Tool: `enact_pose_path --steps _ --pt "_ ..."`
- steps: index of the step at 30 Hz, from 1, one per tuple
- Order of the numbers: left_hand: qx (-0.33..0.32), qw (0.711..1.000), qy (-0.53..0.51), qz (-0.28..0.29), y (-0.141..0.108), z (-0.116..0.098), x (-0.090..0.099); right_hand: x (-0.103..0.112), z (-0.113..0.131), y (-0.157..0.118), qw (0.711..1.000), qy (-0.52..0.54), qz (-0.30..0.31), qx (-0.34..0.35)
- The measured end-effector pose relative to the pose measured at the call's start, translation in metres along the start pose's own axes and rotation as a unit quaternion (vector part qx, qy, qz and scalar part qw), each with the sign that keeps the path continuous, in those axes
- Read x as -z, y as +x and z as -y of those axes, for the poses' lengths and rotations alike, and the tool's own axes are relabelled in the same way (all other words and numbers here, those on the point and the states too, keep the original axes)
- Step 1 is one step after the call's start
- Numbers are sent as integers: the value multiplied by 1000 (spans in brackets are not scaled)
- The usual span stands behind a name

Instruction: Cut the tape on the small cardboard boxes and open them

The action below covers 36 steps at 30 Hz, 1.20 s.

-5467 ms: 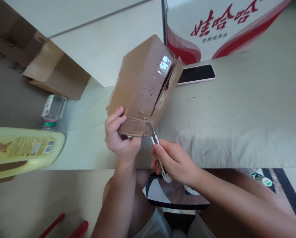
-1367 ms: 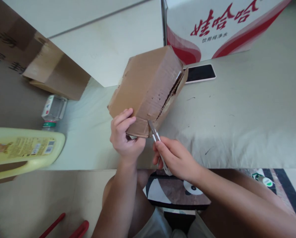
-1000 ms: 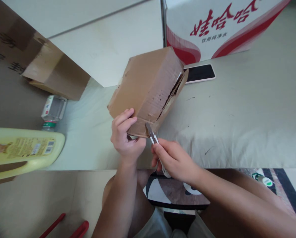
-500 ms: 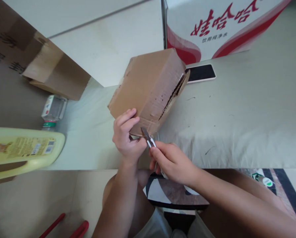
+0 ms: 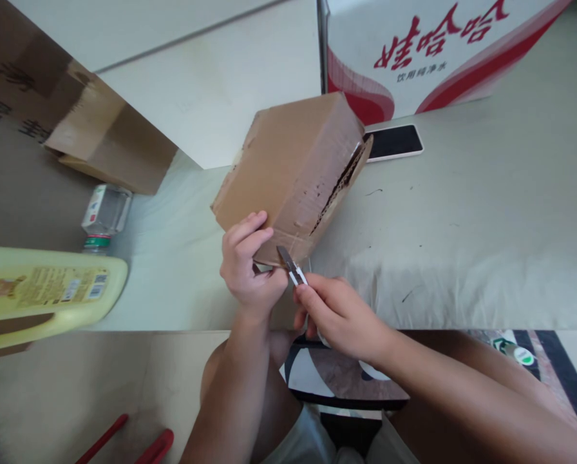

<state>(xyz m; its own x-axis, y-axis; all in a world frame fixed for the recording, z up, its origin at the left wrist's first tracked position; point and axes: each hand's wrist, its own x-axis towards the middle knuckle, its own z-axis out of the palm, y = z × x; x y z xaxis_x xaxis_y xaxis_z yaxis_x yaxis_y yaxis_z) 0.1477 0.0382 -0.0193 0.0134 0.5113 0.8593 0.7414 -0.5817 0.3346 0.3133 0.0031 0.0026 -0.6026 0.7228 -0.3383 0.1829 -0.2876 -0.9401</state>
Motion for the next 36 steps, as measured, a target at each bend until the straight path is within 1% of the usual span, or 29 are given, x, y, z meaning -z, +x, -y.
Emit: enact_pose_path --steps 5,11,20,30,36 --pt "6 1000 1 0 -1 -1 0 -1 1 -1 1000 12 -13 -1" --pt "5 1000 12 10 0 -1 2 -1 -2 1 1000 2 0 8" --pt "4 1000 16 7 1 -2 2 1 -3 -1 1000 -7 -9 9" --pt "6 1000 16 -5 1 -2 1 1 1 -1 1000 11 -13 2" --pt "4 1000 24 6 1 -3 2 1 -2 0 999 37 -31 -5"
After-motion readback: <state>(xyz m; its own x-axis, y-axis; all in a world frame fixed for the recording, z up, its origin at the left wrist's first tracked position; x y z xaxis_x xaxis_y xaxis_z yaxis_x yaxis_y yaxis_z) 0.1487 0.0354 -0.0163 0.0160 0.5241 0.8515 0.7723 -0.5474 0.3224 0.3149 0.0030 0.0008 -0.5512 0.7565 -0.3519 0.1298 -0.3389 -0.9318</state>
